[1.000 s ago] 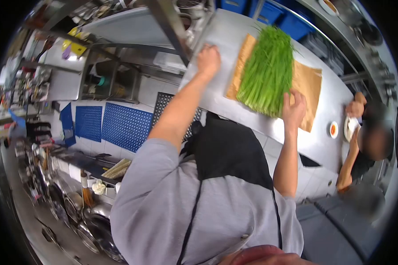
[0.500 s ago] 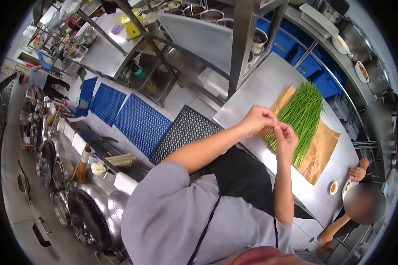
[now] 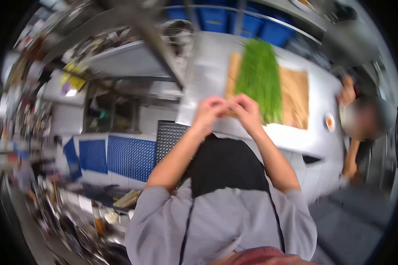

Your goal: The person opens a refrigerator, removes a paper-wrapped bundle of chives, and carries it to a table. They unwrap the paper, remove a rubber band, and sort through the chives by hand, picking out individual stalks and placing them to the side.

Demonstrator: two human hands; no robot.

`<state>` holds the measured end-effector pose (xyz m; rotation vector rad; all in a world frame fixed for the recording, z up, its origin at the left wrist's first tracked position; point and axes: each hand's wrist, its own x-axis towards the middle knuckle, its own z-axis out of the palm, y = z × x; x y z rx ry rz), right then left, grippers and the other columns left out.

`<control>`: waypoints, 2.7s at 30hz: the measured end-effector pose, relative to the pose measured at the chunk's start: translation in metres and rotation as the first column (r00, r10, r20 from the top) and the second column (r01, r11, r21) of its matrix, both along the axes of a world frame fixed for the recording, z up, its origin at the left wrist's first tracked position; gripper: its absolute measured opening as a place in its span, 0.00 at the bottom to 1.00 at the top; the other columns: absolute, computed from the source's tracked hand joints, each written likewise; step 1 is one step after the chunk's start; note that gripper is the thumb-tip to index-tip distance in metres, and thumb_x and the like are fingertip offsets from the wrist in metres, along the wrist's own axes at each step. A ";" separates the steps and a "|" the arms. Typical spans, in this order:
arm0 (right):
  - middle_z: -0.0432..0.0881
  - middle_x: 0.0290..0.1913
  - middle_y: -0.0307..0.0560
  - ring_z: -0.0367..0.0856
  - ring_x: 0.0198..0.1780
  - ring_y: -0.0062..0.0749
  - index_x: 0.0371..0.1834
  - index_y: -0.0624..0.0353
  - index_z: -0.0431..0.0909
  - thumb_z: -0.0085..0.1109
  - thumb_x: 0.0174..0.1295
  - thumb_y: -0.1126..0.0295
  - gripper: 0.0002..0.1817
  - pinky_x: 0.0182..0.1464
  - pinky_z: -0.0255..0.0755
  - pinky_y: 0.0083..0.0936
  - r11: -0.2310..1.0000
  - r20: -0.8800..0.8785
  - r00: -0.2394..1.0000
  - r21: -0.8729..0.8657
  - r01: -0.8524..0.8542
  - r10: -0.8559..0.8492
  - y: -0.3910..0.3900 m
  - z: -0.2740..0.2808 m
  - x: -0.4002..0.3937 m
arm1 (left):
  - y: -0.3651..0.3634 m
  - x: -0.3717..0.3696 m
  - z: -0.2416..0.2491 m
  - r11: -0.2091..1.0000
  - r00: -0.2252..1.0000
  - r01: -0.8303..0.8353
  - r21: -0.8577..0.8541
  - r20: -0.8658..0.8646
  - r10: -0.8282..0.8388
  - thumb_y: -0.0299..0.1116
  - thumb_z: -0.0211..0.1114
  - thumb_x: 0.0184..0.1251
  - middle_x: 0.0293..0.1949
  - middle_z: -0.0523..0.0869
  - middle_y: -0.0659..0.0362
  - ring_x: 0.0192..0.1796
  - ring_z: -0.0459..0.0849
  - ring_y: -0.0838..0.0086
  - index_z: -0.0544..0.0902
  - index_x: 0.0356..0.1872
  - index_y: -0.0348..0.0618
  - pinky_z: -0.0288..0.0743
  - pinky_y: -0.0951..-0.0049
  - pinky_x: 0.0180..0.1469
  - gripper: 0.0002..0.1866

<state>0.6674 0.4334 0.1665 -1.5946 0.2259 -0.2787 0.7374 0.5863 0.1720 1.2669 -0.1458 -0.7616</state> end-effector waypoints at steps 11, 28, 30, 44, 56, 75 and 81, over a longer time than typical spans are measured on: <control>0.82 0.27 0.39 0.78 0.28 0.19 0.33 0.65 0.81 0.66 0.59 0.75 0.05 0.32 0.73 0.20 0.970 -0.056 0.969 0.028 0.243 -0.241 -0.039 -0.007 -0.060 | -0.027 0.005 -0.003 0.960 0.960 0.254 0.118 0.089 -0.266 0.32 0.65 0.68 0.35 0.86 0.60 0.35 0.81 0.79 0.84 0.45 0.36 0.74 0.78 0.38 0.10; 0.84 0.35 0.57 0.82 0.39 0.53 0.37 0.60 0.85 0.61 0.60 0.69 0.08 0.44 0.75 0.44 0.267 0.187 0.742 -0.854 0.447 -0.644 -0.148 -0.034 -0.120 | -0.078 0.072 -0.074 0.774 0.660 -0.156 0.613 0.648 -0.380 0.28 0.67 0.53 0.47 0.84 0.41 0.50 0.85 0.52 0.83 0.54 0.39 0.77 0.61 0.56 0.23; 0.84 0.34 0.55 0.82 0.40 0.53 0.36 0.61 0.85 0.63 0.60 0.68 0.08 0.44 0.74 0.43 0.475 0.083 0.800 -0.766 0.432 -0.594 -0.137 -0.032 -0.104 | -0.084 0.077 -0.085 0.839 0.722 -0.049 0.541 0.600 -0.345 0.28 0.67 0.55 0.47 0.86 0.41 0.49 0.87 0.56 0.83 0.55 0.40 0.79 0.64 0.54 0.23; 0.77 0.53 0.63 0.75 0.56 0.57 0.55 0.61 0.77 0.74 0.49 0.50 0.34 0.55 0.72 0.46 0.363 -0.038 0.884 -0.919 0.151 -0.466 -0.098 -0.008 -0.050 | -0.110 0.052 -0.053 0.954 0.991 -0.030 0.298 0.135 -0.011 0.21 0.66 0.55 0.46 0.85 0.49 0.48 0.84 0.69 0.64 0.70 0.31 0.79 0.70 0.49 0.38; 0.78 0.59 0.63 0.77 0.61 0.51 0.64 0.58 0.72 0.75 0.44 0.49 0.44 0.62 0.70 0.41 0.564 -0.326 0.769 -0.824 0.054 -0.550 -0.119 -0.020 -0.047 | -0.127 0.053 -0.075 0.917 0.914 0.396 -0.036 -0.079 -0.398 0.20 0.61 0.63 0.52 0.82 0.53 0.52 0.81 0.68 0.73 0.62 0.36 0.77 0.69 0.53 0.23; 0.80 0.48 0.60 0.78 0.51 0.55 0.53 0.61 0.80 0.70 0.54 0.62 0.24 0.53 0.72 0.45 0.432 -0.090 0.804 -0.875 0.218 -0.588 -0.097 -0.017 -0.062 | -0.168 0.054 -0.069 0.939 0.907 0.269 0.215 0.271 -0.322 0.14 0.63 0.57 0.55 0.82 0.50 0.57 0.81 0.67 0.66 0.69 0.31 0.74 0.70 0.60 0.34; 0.81 0.45 0.58 0.79 0.47 0.54 0.49 0.61 0.82 0.71 0.54 0.62 0.21 0.50 0.73 0.44 0.450 -0.091 0.818 -0.866 0.216 -0.568 -0.128 -0.014 -0.074 | -0.173 0.040 -0.069 0.955 0.941 0.232 0.185 0.208 -0.269 0.14 0.66 0.54 0.57 0.81 0.47 0.54 0.83 0.63 0.64 0.70 0.33 0.78 0.69 0.56 0.38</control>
